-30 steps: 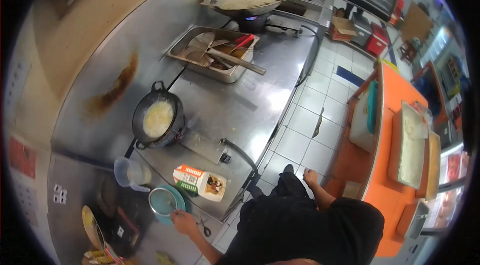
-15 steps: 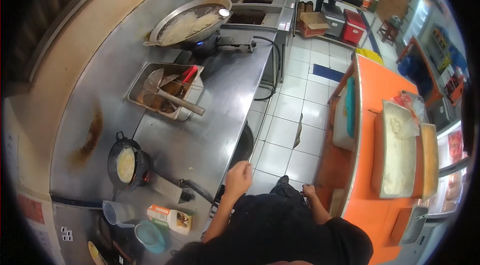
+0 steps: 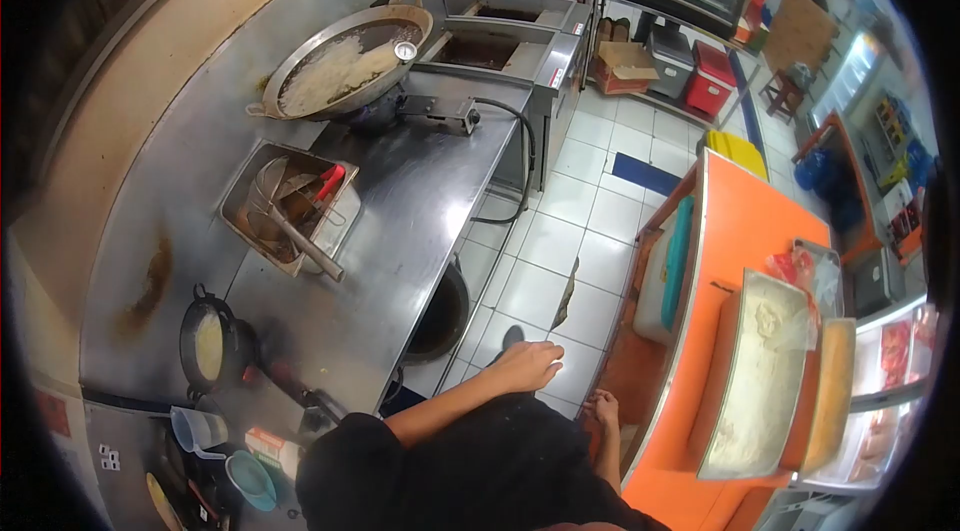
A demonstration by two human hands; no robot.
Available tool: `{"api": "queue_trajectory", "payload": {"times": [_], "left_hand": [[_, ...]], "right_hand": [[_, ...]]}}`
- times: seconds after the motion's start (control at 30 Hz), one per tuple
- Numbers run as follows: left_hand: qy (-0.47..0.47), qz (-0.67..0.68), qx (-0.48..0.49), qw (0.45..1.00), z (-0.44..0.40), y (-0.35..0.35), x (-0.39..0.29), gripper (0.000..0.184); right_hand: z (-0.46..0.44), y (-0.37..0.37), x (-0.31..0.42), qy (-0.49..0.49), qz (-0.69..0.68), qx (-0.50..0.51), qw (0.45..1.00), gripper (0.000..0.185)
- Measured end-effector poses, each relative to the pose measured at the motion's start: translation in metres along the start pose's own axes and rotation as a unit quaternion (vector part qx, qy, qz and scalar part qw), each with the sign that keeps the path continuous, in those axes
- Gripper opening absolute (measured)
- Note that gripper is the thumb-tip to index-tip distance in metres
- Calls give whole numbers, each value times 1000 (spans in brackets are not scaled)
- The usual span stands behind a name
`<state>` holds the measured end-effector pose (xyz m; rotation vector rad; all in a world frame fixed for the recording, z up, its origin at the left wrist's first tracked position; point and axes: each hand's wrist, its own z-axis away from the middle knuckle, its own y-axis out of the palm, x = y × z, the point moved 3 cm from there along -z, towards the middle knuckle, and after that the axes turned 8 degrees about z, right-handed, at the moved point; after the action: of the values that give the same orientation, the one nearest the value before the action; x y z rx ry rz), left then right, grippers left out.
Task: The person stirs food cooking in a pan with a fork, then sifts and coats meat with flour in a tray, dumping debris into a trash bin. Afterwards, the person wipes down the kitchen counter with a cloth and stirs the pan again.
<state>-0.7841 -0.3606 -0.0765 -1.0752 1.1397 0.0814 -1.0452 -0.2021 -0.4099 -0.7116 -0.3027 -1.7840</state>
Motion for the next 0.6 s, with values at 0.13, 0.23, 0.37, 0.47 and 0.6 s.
{"api": "queue_trajectory", "payload": {"times": [0.13, 0.23, 0.37, 0.47, 0.6], "left_hand": [[3, -2, 36, 999, -52, -3, 17, 20], [-1, 4, 33, 999, -92, -10, 39, 20], [-33, -10, 50, 998, -148, -30, 61, 22], [-47, -14, 61, 997, -198, -44, 77, 21], [23, -62, 125, 990, -269, -55, 80, 28]], "right_hand": [[-32, -1, 58, -39, 121, 51, 991, 27], [-65, 0, 102, -69, 243, 24, 967, 39], [-63, 13, 197, -209, 340, -23, 917, 55], [-75, 12, 258, -275, 402, -27, 873, 45], [-34, -8, 317, -277, 264, -152, 911, 35]]}}
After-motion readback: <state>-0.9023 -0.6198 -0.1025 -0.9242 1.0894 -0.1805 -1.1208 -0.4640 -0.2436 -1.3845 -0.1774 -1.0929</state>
